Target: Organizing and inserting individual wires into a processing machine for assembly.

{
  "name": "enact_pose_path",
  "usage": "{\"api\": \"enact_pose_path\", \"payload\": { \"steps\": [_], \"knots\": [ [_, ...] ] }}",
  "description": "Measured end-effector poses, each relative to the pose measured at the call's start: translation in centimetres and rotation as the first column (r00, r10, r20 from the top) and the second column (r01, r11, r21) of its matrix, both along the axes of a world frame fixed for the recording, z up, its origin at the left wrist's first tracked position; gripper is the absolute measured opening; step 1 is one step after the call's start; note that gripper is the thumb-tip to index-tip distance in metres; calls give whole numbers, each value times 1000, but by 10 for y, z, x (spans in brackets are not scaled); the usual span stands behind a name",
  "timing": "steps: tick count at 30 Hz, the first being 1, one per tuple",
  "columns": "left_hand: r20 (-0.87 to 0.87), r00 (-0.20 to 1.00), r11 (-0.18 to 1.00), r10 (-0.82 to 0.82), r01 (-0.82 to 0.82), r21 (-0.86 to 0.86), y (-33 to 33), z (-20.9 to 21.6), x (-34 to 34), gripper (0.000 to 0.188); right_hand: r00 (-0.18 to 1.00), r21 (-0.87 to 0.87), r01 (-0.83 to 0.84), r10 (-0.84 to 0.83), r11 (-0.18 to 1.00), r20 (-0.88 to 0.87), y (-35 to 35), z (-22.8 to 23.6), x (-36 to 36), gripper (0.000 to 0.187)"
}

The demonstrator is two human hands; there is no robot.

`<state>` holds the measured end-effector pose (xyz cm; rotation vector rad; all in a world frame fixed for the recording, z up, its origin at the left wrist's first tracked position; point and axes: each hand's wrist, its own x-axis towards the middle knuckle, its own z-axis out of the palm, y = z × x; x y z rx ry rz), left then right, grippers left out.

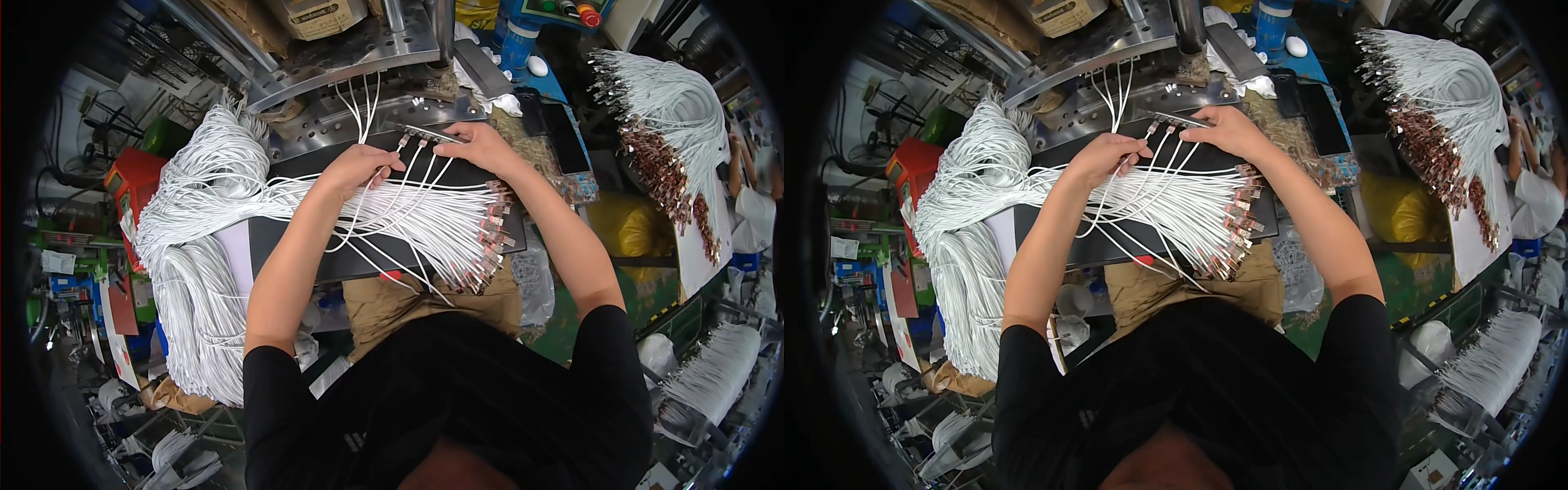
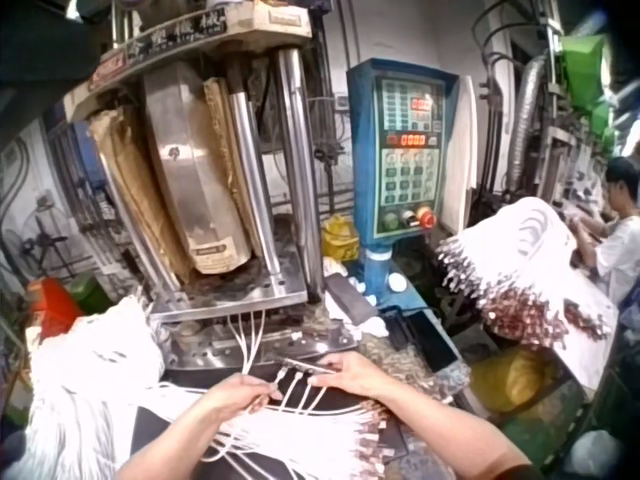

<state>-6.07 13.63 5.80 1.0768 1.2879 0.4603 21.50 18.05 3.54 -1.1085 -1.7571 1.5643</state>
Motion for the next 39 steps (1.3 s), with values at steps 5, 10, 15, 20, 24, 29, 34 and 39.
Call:
{"api": "enact_pose_path", "payload": {
  "steps": [5, 10, 15, 20, 24, 29, 34, 39],
  "knots": [
    [76, 997, 1000, -5, 6, -4, -1, 3, -3, 27, 997, 47, -71, 72, 996, -15, 6, -11, -4, 42],
    [-27, 998, 998, 60, -60, 15, -6, -2, 7, 29, 996, 60, -91, 91, 994, -2, 4, -16, -4, 41],
    [-92, 996, 988, -11, 25, 152, -6, -21, 12, 30, 996, 111, -88, 84, 990, 35, -5, -15, -11, 40],
    [-109, 994, 985, -21, 39, 166, 3, -29, 5, 30, 963, 206, -57, -1, 977, 271, -19, 5, -17, 37],
    [-442, 894, 945, -73, 203, 255, 2, -7, 10, 33, 920, 209, -121, 31, 970, 390, -13, 9, -18, 35],
    [-444, 858, 794, 259, 73, 603, 14, -6, -15, 40, 917, 746, -229, -119, 625, 381, 24, -17, -24, 31],
    [237, 699, 666, 674, -715, 214, 54, -28, -43, 44, 886, 947, 96, -460, 308, 60, 108, -35, -103, 29],
    [431, 860, 959, 274, -276, -59, 47, -35, -21, 38, 896, 870, 110, -428, 480, 123, 223, -61, -134, 33]
  ]
}}
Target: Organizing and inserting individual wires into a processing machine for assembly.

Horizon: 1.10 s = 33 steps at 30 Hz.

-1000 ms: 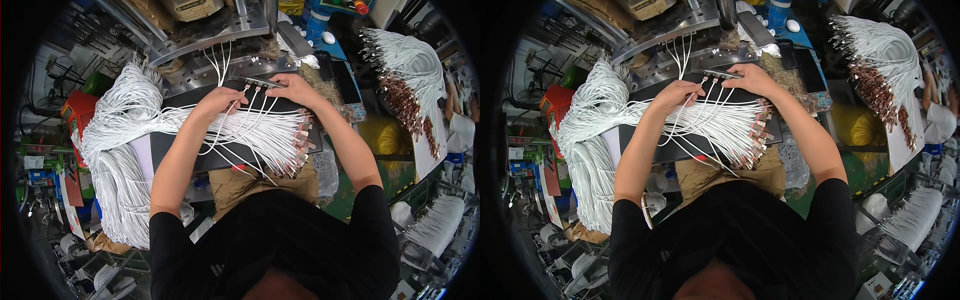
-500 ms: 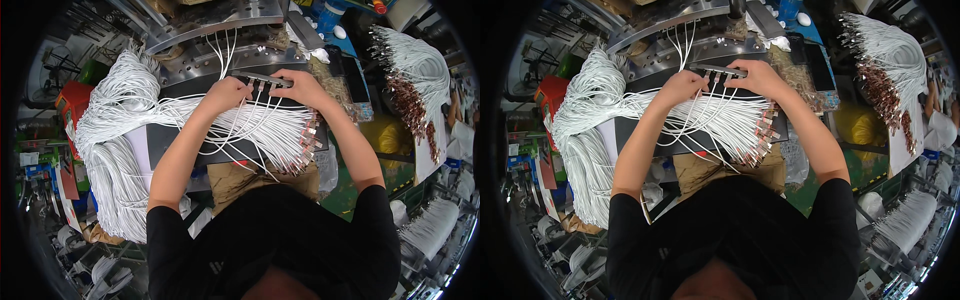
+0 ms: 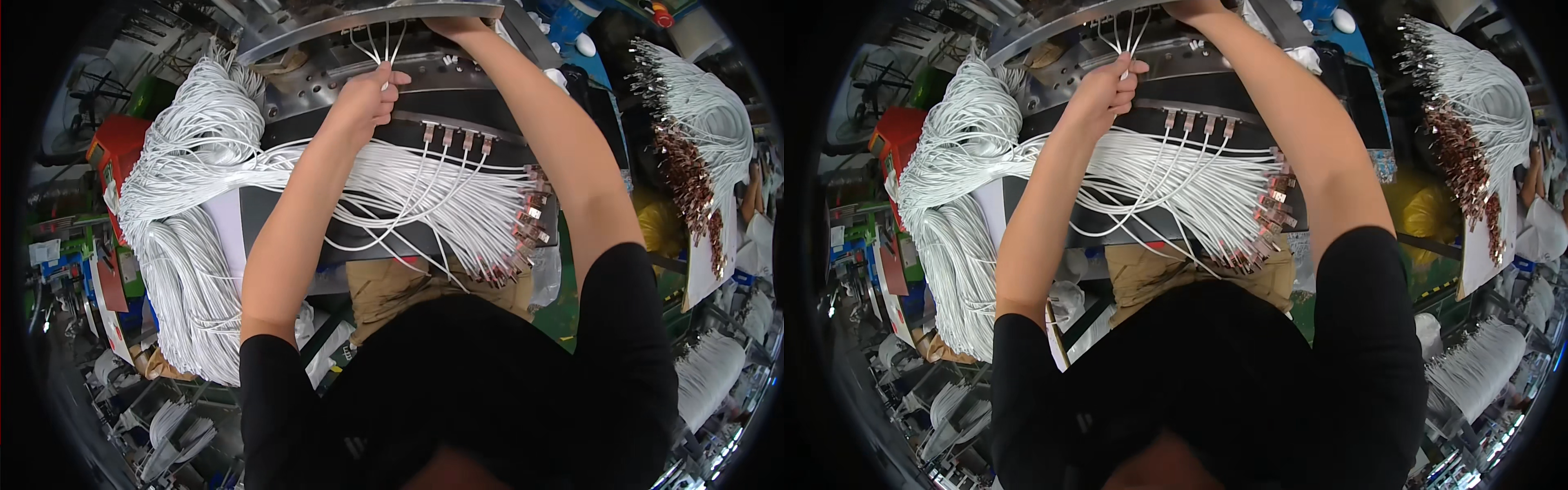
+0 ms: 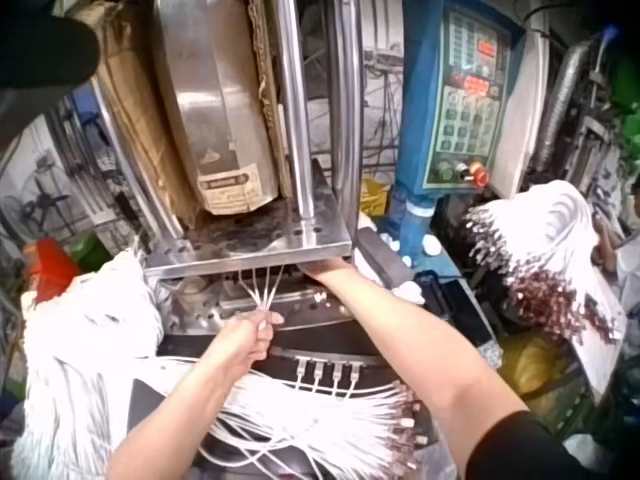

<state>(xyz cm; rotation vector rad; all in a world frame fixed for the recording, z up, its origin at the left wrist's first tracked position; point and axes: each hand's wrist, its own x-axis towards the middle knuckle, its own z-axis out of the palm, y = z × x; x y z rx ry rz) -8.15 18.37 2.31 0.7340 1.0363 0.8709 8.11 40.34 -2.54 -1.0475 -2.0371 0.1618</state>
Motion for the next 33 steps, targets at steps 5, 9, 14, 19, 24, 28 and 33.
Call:
{"api": "enact_pose_path", "payload": {
  "steps": [5, 9, 14, 19, 24, 28, 33],
  "knots": [
    [-219, 951, 974, 219, -201, 104, -18, 17, -1, 34, 998, 42, -26, 24, 999, 54, -38, 49, -15, 30],
    [-337, 940, 941, 62, 58, 335, -43, 58, -24, 35, 994, -21, 37, -34, 999, 103, -50, 72, -4, 27],
    [-374, 169, 342, 912, 191, 920, -57, 144, -139, 44, 999, -221, -24, 30, 975, 21, -32, 14, 35, 33],
    [-797, -413, 793, 440, -238, 561, -126, 126, -287, 55, 972, -194, -206, 178, 959, -154, -136, 52, 25, 38],
    [-755, 429, 690, 497, 332, 643, -124, 28, -39, 14, 977, 180, -14, -24, 984, 210, -185, 26, 95, 30],
    [-670, 489, 340, 559, 602, 723, -155, 5, 52, 18, 937, -351, -205, 287, 914, 198, -229, 53, 128, 27],
    [-693, 361, 392, 625, 622, 678, -139, -9, 52, 14, 933, -319, -227, 300, 920, 201, -230, 28, 113, 27]
  ]
}}
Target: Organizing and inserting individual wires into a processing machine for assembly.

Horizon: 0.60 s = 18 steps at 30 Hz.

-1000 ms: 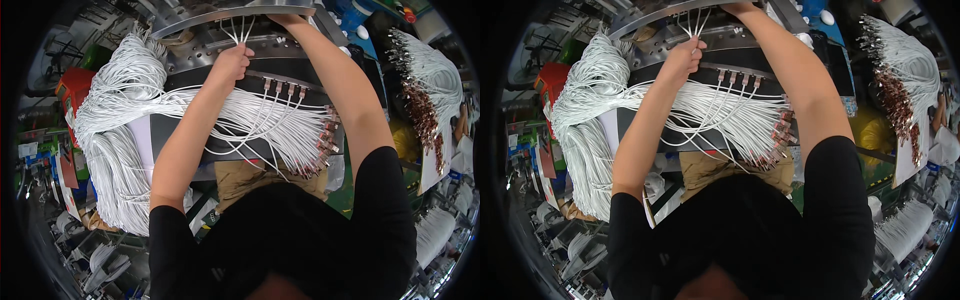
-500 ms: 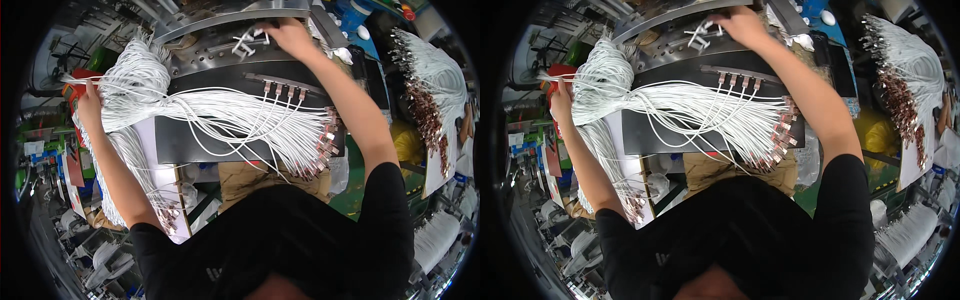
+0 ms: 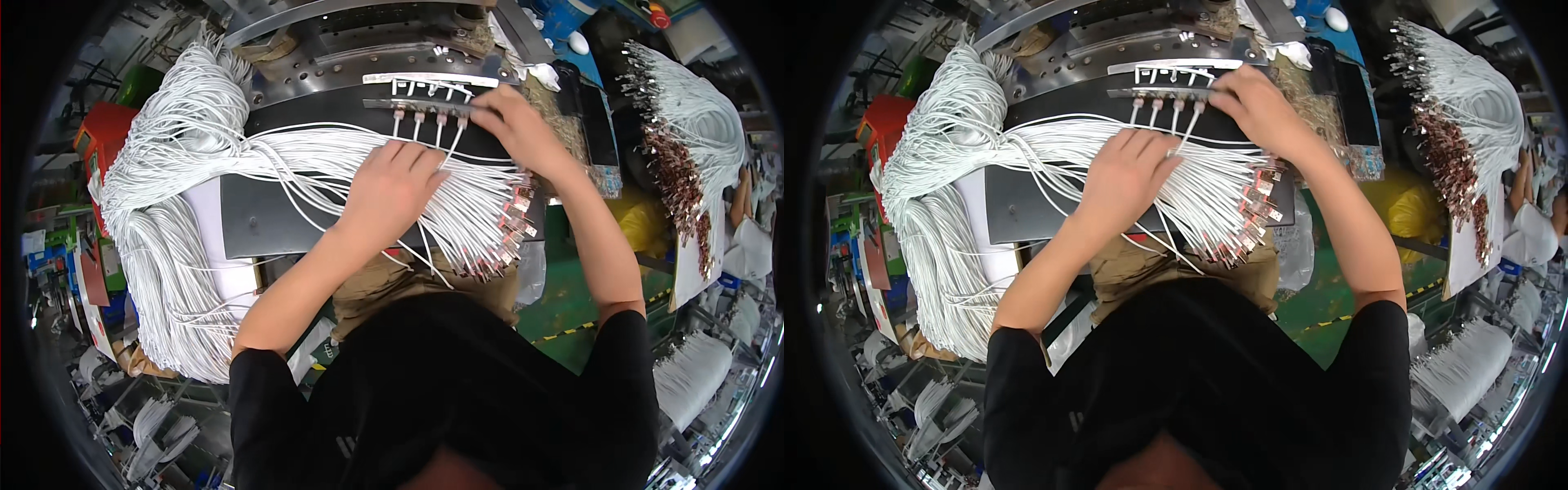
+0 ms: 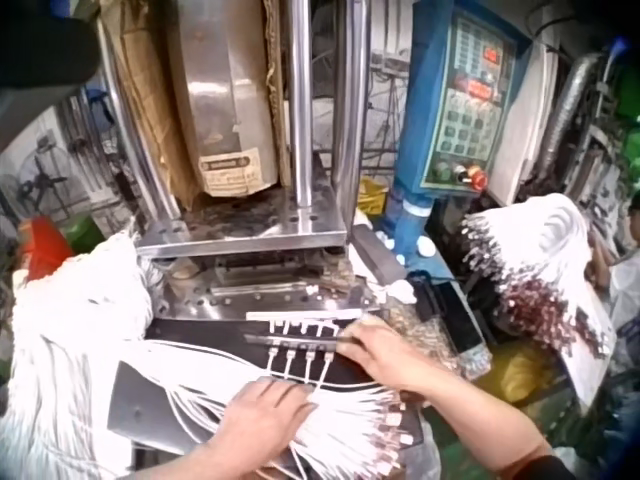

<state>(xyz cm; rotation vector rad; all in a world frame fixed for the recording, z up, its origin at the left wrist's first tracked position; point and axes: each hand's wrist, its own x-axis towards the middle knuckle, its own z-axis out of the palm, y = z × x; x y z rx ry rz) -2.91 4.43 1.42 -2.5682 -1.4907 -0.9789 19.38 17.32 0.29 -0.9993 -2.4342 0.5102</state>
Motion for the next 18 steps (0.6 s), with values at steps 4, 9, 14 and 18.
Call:
{"api": "enact_pose_path", "payload": {
  "steps": [4, 9, 14, 18],
  "knots": [
    [-109, 985, 984, 131, -142, -103, 15, -1, -15, 11, 967, 23, 17, -11, 1000, -255, 49, -15, -52, 28],
    [-203, 947, 950, 247, -278, -140, 60, 7, -32, 23, 895, 10, 250, -227, 968, -384, 146, -20, -114, 25],
    [-147, 933, 935, 329, -343, -88, 140, -2, -62, 31, 852, -81, 186, -202, 979, -483, 211, -35, -151, 30],
    [-108, 932, 880, 347, -363, -307, 165, -5, -64, 36, 982, 127, 50, -26, 991, -185, 239, -53, -137, 35]
  ]
}}
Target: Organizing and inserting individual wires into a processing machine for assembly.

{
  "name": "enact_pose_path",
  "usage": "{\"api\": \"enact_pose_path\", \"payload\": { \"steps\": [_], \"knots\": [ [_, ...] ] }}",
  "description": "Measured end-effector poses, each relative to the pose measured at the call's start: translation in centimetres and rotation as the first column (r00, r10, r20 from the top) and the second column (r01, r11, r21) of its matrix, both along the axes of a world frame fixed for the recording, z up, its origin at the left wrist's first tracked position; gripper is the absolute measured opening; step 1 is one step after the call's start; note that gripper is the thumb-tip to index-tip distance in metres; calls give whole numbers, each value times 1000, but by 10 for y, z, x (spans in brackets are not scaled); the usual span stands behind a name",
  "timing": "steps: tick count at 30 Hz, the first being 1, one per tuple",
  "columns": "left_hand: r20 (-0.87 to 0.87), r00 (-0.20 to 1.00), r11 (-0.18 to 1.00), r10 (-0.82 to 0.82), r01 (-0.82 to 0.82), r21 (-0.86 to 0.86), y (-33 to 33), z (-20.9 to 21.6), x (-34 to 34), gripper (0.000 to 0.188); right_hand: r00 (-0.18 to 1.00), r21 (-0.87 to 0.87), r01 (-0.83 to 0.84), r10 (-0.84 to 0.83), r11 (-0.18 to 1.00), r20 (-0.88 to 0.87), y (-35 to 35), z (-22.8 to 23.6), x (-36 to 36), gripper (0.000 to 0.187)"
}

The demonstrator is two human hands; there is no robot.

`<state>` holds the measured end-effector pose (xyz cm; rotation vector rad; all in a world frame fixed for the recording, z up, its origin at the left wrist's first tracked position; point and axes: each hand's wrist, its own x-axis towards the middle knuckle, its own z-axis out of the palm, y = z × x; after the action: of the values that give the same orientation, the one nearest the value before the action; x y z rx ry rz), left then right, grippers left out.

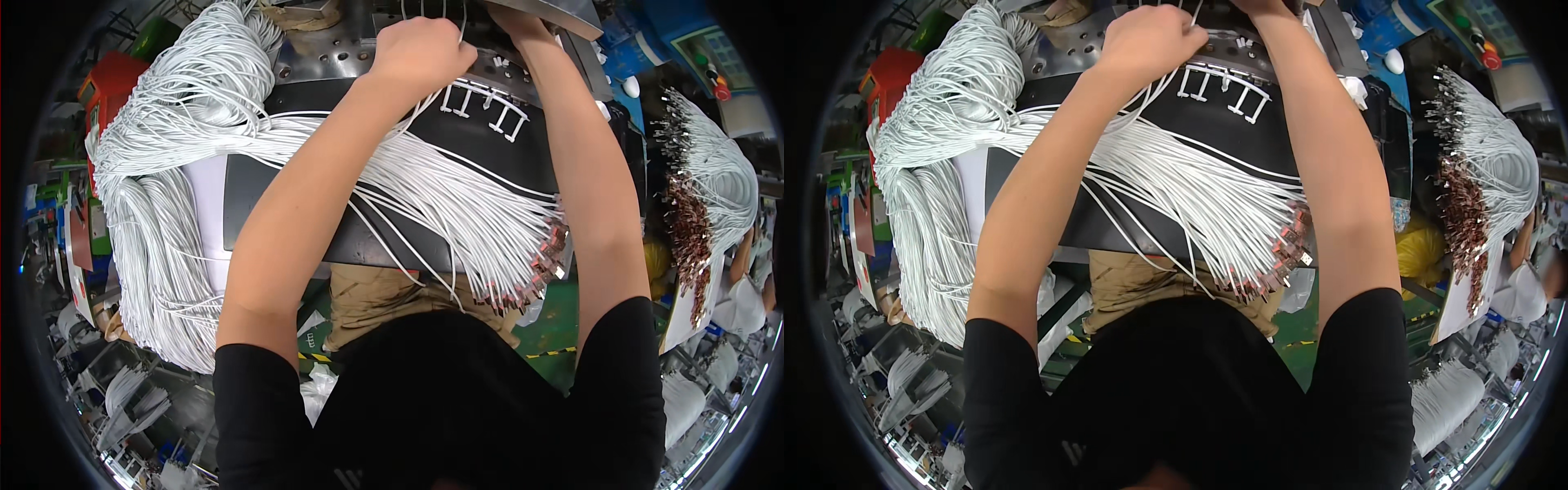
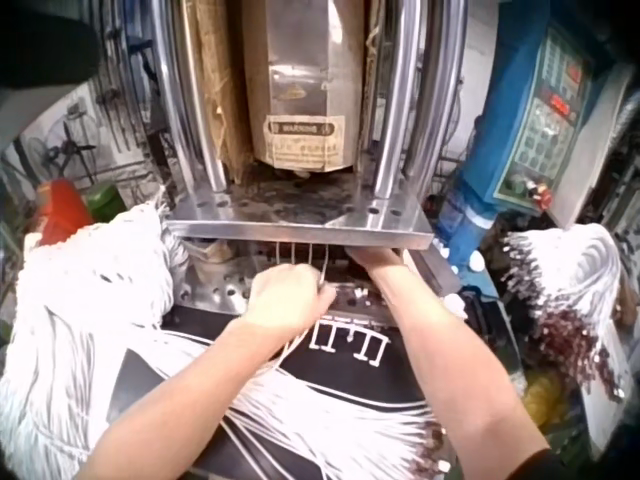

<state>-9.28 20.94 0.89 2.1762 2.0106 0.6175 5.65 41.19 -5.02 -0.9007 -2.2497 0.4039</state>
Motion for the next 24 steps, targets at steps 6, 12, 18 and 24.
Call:
{"api": "enact_pose_path", "payload": {
  "steps": [6, 12, 18, 24],
  "knots": [
    [119, 991, 992, 58, -44, -118, -3, -2, -11, 35, 970, 64, 116, -127, 991, 206, -93, 18, -1, 43],
    [-238, 962, 904, 135, -21, 427, 14, -46, -29, 32, 997, 332, 35, -58, 943, 58, -158, 42, -16, 46],
    [-267, 943, 949, 199, -117, 292, 19, -24, -12, 48, 969, 490, 104, -199, 865, 145, -146, 36, -15, 37],
    [-285, 926, 708, 248, 27, 706, 20, -36, -14, 45, 893, 549, 231, -400, 803, 209, -144, 18, -7, 40]
  ]
}}
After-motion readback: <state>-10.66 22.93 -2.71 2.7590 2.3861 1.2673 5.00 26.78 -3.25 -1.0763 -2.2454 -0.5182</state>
